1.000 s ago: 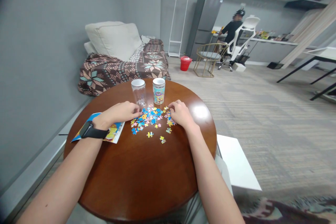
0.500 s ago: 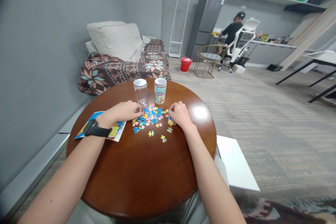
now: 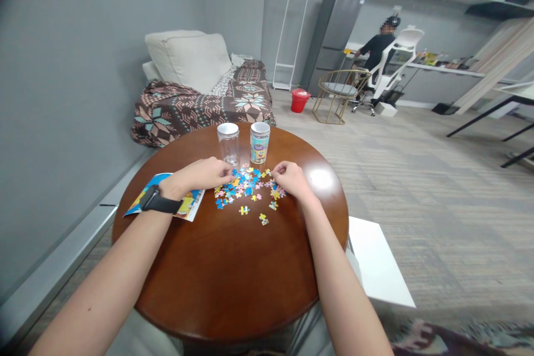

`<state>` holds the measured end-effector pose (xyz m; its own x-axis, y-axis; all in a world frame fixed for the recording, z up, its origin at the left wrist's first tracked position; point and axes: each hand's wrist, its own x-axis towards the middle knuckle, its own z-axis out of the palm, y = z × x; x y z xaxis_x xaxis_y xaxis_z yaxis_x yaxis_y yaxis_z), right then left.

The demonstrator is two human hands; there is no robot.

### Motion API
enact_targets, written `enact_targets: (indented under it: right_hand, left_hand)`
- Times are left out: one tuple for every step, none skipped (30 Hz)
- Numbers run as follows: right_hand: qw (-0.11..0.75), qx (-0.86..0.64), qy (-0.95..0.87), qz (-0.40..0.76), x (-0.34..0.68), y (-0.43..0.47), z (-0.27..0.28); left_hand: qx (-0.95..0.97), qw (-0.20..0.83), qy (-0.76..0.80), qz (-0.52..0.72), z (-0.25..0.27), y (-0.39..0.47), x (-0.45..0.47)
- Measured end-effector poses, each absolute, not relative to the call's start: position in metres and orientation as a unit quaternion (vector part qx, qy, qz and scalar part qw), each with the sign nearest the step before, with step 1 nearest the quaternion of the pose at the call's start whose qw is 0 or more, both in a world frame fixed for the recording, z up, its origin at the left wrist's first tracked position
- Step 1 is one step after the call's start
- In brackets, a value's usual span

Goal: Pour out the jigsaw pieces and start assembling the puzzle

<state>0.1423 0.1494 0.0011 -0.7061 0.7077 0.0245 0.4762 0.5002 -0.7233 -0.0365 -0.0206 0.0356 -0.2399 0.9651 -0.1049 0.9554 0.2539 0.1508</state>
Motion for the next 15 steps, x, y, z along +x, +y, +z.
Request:
enact_targets:
  right_hand:
    - [0.172, -0.339, -0.844, 0.377, 0.142, 0.150, 0.000]
    - [0.177, -0.331, -0.836, 0.401, 0.141, 0.150, 0.000]
    - [0.177, -0.321, -0.826, 0.428, 0.141, 0.149, 0.000]
    - [0.175, -0.309, -0.816, 0.457, 0.140, 0.148, 0.001]
    - [0.171, -0.294, -0.807, 0.483, 0.140, 0.146, 0.002]
    - [0.165, -0.276, -0.801, 0.505, 0.140, 0.144, 0.005]
    - [0.156, -0.257, -0.797, 0.523, 0.140, 0.141, 0.008]
    - [0.143, -0.242, -0.796, 0.537, 0.140, 0.137, 0.011]
    - [0.127, -0.231, -0.794, 0.548, 0.141, 0.134, 0.014]
    - [0.110, -0.225, -0.791, 0.558, 0.141, 0.132, 0.017]
    - [0.096, -0.222, -0.787, 0.568, 0.141, 0.130, 0.019]
    - [0.087, -0.220, -0.782, 0.576, 0.141, 0.128, 0.021]
    - [0.081, -0.218, -0.779, 0.583, 0.141, 0.127, 0.022]
    - [0.077, -0.215, -0.777, 0.587, 0.141, 0.127, 0.022]
    - [0.073, -0.212, -0.776, 0.590, 0.141, 0.127, 0.022]
  left_hand:
    - [0.616, 0.089, 0.782, 0.031, 0.036, -0.020, -0.035]
    - [0.621, 0.090, 0.778, 0.034, 0.037, -0.020, -0.033]
    - [0.625, 0.090, 0.774, 0.037, 0.037, -0.020, -0.032]
    - [0.629, 0.091, 0.771, 0.039, 0.037, -0.019, -0.030]
    - [0.633, 0.093, 0.767, 0.041, 0.037, -0.019, -0.029]
    - [0.638, 0.096, 0.763, 0.044, 0.037, -0.018, -0.027]
    - [0.645, 0.102, 0.756, 0.049, 0.036, -0.017, -0.026]
    - [0.653, 0.112, 0.747, 0.057, 0.036, -0.017, -0.025]
    - [0.662, 0.127, 0.735, 0.067, 0.036, -0.016, -0.024]
    - [0.672, 0.144, 0.723, 0.077, 0.037, -0.016, -0.023]
    - [0.680, 0.163, 0.710, 0.086, 0.037, -0.016, -0.021]
    - [0.687, 0.181, 0.698, 0.092, 0.037, -0.015, -0.020]
    - [0.692, 0.196, 0.688, 0.095, 0.037, -0.015, -0.018]
    - [0.696, 0.208, 0.681, 0.094, 0.037, -0.014, -0.016]
    - [0.699, 0.215, 0.676, 0.091, 0.037, -0.014, -0.014]
